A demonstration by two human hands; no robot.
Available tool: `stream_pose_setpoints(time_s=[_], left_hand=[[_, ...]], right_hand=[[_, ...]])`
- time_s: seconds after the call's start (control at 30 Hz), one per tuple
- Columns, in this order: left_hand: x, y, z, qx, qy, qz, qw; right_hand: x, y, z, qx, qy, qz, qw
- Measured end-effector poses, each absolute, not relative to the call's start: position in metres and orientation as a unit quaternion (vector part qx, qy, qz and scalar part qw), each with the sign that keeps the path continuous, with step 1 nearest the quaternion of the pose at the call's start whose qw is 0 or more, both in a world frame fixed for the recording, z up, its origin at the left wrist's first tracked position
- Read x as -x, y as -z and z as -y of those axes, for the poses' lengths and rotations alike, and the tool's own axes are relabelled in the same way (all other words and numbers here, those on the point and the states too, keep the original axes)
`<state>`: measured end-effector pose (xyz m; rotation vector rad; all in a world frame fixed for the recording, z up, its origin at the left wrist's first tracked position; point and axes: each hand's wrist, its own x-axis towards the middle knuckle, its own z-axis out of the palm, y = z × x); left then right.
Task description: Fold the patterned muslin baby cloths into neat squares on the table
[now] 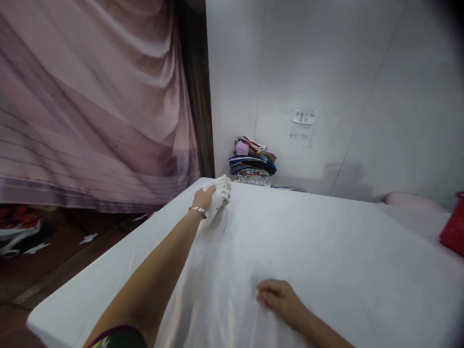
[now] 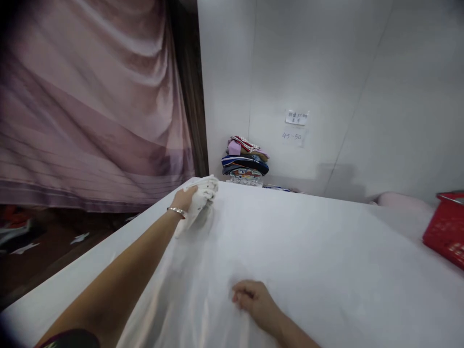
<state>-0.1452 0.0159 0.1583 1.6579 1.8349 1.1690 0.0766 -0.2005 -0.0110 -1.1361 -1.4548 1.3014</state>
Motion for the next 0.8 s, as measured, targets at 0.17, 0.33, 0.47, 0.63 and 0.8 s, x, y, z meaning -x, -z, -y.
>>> stream_pose_setpoints(time_s=[0.17,0.33,0.47,0.63,0.8], left_hand=[[0.073,-0.133,0.089,-0.797,-0.312,-0.430,0.288],[0.025,-0.053,0.195,-0.920,-0.119,-0.257,0.270],[0.028,-0.026,0.213,-0.914,-0.136,-0.254,0.286],[0.025,-0.059,0.193,-0.864,-0.161,-0.343,0.330],[-0.018,-0.077,0.183,-0.859,-0.209,-0.387,0.260]], right_hand=[[-0.104,-0.018,0.183,0.398,-0.646,0.240,0.605],[-0.138,-0.014,0.198,0.343,-0.697,0.182,0.603],[-0.143,-0.004,0.210,0.343,-0.703,0.206,0.588],[-0.137,-0.005,0.205,0.314,-0.702,0.190,0.610],[-0.129,-0.006,0.208,0.312,-0.685,0.195,0.630]])
